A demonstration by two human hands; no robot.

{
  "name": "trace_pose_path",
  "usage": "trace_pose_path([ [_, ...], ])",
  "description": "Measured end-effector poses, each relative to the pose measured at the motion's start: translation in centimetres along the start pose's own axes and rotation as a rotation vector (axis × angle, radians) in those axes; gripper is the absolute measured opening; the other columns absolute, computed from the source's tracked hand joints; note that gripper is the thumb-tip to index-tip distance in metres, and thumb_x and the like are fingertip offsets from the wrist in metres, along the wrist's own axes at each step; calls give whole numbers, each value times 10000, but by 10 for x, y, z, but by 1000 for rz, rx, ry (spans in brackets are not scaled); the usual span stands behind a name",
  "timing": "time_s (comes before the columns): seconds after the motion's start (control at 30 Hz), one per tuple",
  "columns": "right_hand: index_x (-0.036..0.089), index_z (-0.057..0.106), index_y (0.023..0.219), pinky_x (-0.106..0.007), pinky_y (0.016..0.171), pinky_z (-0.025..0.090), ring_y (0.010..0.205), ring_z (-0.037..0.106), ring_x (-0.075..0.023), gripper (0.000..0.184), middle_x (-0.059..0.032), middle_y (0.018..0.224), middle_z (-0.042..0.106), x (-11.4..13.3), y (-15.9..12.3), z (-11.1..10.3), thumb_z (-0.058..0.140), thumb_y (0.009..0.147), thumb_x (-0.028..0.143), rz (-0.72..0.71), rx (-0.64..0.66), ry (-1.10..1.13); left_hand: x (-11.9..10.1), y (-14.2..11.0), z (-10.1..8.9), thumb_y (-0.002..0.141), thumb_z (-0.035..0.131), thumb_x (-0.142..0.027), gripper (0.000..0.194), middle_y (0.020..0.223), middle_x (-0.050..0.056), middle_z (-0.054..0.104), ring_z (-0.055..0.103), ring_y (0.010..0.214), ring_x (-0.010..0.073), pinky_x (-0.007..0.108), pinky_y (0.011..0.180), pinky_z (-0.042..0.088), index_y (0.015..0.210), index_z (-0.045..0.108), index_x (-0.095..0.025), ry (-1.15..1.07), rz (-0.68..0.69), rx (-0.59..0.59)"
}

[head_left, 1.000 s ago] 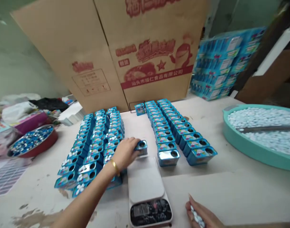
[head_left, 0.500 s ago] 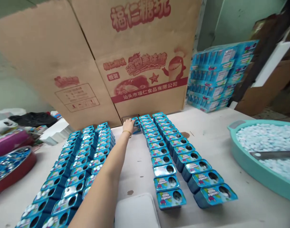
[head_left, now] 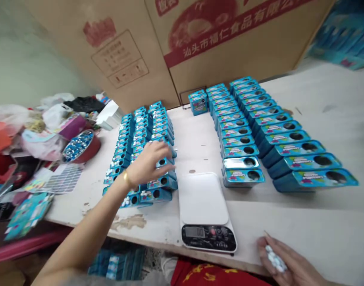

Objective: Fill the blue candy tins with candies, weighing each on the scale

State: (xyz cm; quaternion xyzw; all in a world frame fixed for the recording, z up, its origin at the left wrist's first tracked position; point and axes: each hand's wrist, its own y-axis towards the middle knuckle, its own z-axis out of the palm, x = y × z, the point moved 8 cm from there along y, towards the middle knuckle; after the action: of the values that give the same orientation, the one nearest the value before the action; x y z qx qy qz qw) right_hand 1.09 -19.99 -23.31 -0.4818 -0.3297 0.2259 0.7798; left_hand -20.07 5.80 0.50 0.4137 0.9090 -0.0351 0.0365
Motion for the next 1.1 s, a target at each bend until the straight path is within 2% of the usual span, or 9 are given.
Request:
trace_pose_path([
  [0.07,199,681,864,-173,633,569,791,659,-159,479,-42,885,688,2,-9,5,878,448,332,6,-29,95,-18,-56,9,818,568,-466,245,956,38,579,508,878,195,342,816,366,821,603,-224,26,-52,3],
  [0.13,194,677,874,-136,562,552,722,641,-122,477,-23,862,672,4,-18,12,881,458,303,4,-6,119,-25,-93,26,786,611,-465,242,1017,51,574,497,911,216,361,803,365,827,614,-226,87,-112,-14],
  [0.27,150,657,738,-96,279,326,409,402,-20,336,43,597,522,9,-27,24,845,554,359,-73,144,79,-32,-118,50,825,588,-323,110,1116,71,569,483,979,253,395,790,362,783,612,-224,258,-166,-65],
  [0.4,127,652,718,-93,277,287,413,356,-3,358,48,590,496,13,-30,26,859,536,356,-153,201,109,-58,-108,32,862,543,-308,142,1106,63,582,499,986,250,400,796,366,768,592,-213,339,-116,-116],
  [0.53,113,659,759,-95,287,273,435,364,-8,354,39,600,494,15,-35,31,837,582,363,-223,255,125,-95,-77,10,910,464,-340,220,1043,66,588,544,836,184,331,719,390,813,586,-184,284,-5,-122],
  [0.7,108,660,800,-107,295,265,443,368,-13,342,30,618,500,8,-41,31,809,629,365,-212,287,134,-123,-27,31,891,503,-329,193,1003,64,588,563,808,173,301,674,389,840,602,-172,273,113,-22],
  [0.87,104,668,806,-115,303,277,453,374,-19,329,27,624,508,6,-44,23,816,609,322,-199,285,169,-124,-6,48,866,533,-291,145,1044,74,592,579,869,195,315,712,409,865,605,-165,266,145,84],
  [0.97,109,679,836,-115,319,304,472,388,-24,342,23,648,526,7,-46,21,823,581,285,-205,294,166,-120,-12,33,847,566,-368,237,1103,92,576,571,927,208,328,761,428,962,580,-161,150,144,-17],
  [1.1,123,682,895,-98,312,269,469,357,-15,365,29,650,515,8,-49,22,820,607,302,-246,286,78,-101,-45,6,882,520,-376,242,957,66,603,566,875,167,295,760,445,971,544,-153,-87,10,-310],
])
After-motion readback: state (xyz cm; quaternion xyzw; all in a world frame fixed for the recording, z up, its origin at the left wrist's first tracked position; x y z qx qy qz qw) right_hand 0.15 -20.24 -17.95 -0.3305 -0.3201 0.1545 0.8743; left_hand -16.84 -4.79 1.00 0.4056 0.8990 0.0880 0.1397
